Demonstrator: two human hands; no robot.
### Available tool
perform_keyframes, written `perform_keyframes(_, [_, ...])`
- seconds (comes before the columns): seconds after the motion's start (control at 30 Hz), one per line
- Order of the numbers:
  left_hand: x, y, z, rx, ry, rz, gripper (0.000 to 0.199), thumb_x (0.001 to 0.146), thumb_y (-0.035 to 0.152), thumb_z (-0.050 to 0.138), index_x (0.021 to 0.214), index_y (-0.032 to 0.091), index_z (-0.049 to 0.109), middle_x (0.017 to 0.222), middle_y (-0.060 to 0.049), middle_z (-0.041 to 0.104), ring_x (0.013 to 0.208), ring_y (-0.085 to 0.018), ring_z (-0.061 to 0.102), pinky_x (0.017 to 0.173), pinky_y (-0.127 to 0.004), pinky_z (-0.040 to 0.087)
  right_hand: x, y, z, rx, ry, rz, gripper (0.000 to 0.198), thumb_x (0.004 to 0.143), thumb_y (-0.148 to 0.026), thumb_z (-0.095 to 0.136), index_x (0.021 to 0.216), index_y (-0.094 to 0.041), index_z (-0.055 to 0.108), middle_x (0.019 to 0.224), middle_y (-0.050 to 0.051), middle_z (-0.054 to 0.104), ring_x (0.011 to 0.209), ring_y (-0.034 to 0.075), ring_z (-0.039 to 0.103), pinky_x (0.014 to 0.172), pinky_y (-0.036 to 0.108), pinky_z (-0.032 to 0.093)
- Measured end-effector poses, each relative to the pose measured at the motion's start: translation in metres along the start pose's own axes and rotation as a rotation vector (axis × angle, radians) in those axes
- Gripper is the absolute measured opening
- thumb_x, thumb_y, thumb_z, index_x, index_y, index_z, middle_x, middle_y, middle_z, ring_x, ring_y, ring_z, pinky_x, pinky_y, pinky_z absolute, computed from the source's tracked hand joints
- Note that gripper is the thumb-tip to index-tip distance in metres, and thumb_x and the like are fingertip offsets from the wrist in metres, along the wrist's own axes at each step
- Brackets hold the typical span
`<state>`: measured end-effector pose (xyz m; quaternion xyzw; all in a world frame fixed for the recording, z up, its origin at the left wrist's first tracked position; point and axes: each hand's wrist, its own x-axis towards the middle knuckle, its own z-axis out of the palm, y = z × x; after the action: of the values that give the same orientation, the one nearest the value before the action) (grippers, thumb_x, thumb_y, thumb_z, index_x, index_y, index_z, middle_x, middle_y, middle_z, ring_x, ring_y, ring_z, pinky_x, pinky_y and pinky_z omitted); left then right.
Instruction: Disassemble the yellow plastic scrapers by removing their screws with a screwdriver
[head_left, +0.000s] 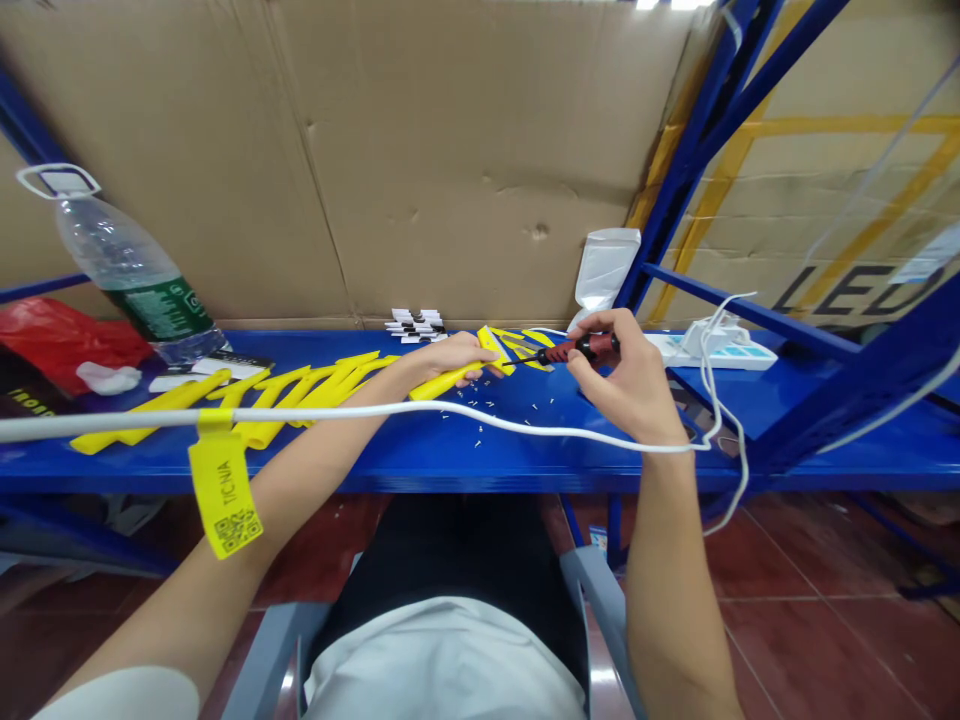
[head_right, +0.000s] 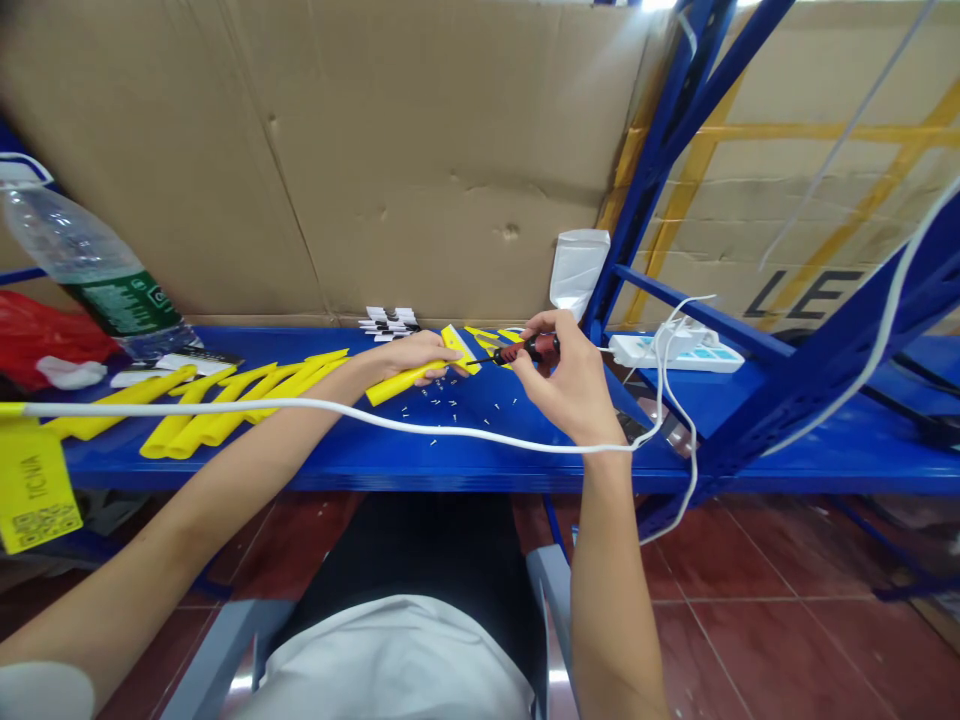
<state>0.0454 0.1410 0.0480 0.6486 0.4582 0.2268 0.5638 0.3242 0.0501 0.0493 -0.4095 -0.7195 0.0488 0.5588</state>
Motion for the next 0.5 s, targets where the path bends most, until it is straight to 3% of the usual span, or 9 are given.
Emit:
perform_keyframes(0.37, [0.0020, -0.0027, -0.0016, 0.019, -0.023, 0.018, 0.030, 0.109, 0.030, 0.078, 0.093, 0.006, 0.086, 0.069, -0.012, 0.077, 0.041, -0.008, 0.039, 0.042, -0.024, 0.037, 0.0001, 0.0008, 0.0048, -0.005, 0.026, 0.019, 0.024, 0.101, -0.046, 0.076, 0.111, -0.027, 0.065, 0.100, 0.005, 0.078, 0.082, 0.021, 0.069, 0.080, 0.040, 0.060])
perform_keyframes(0.5, [0.0016, -0.0027, -0.0016, 0.004, -0.046, 0.001, 0.029, 0.109, 0.029, 0.076, 0.094, 0.006, 0.087, 0.064, -0.010, 0.074, 0.041, -0.008, 0.038, 0.041, -0.023, 0.034, 0.0003, -0.0006, 0.0036, 0.044, 0.008, -0.009, 0.021, 0.098, -0.039, 0.076, 0.112, -0.027, 0.066, 0.108, 0.006, 0.080, 0.088, 0.022, 0.073, 0.082, 0.040, 0.063])
